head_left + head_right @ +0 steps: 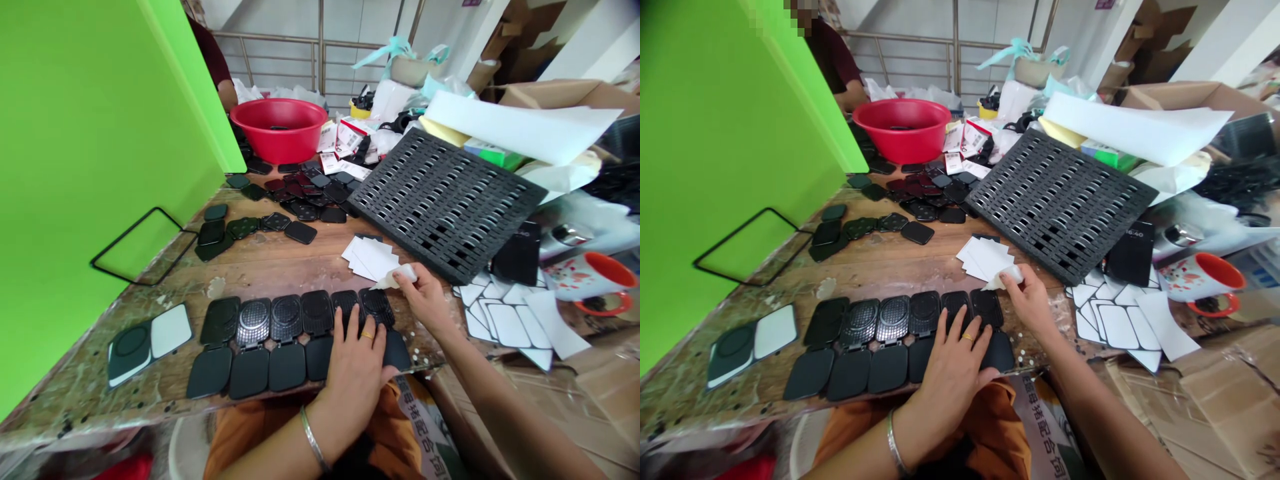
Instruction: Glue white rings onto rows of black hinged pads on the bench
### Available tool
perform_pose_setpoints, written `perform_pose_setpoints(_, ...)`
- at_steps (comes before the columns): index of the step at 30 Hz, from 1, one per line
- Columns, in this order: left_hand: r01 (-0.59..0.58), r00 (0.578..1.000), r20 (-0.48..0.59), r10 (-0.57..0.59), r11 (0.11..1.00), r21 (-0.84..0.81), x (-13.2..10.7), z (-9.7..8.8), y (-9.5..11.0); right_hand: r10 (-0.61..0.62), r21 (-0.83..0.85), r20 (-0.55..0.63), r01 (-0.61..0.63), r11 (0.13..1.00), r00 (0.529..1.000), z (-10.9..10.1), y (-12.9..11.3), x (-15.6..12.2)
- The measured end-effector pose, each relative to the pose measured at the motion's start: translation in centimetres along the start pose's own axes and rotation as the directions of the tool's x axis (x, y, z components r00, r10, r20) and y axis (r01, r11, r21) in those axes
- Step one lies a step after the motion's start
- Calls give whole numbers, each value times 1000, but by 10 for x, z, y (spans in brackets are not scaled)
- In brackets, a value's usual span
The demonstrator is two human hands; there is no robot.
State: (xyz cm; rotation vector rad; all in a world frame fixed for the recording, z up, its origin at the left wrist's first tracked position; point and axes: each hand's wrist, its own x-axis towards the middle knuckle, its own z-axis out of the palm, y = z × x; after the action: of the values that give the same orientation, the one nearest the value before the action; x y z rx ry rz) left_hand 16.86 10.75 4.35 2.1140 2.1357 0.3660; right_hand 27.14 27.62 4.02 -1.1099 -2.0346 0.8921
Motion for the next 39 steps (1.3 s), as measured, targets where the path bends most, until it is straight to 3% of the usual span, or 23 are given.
perform_pose_setpoints(10,-16,1000,-15,16,1000,23,0,0,-1,-200,-233,31,201,951,979,-7,-7,3)
perform_pose_setpoints(18,-18,1000,-18,19,999,29,-1,-2,-1,-278,-279,178,319,906,944,-27,-14,-8)
perform_pose_setpoints(22,0,1000,2,0,1000,31,-1,0,0,-243,-236,252,303,923,937,-26,-27,-14)
perform_pose_setpoints(28,16,1000,10,-16,999,49,0,-2,2,-195,-173,246,241,955,949,-5,-41,-11)
perform_pose_setpoints(33,14,1000,18,-15,998,59,0,-4,3,-221,-195,199,260,946,955,8,-37,6)
perform_pose_setpoints(39,3,1000,12,-4,999,50,0,-5,2,-236,-253,115,259,932,965,-1,-22,15)
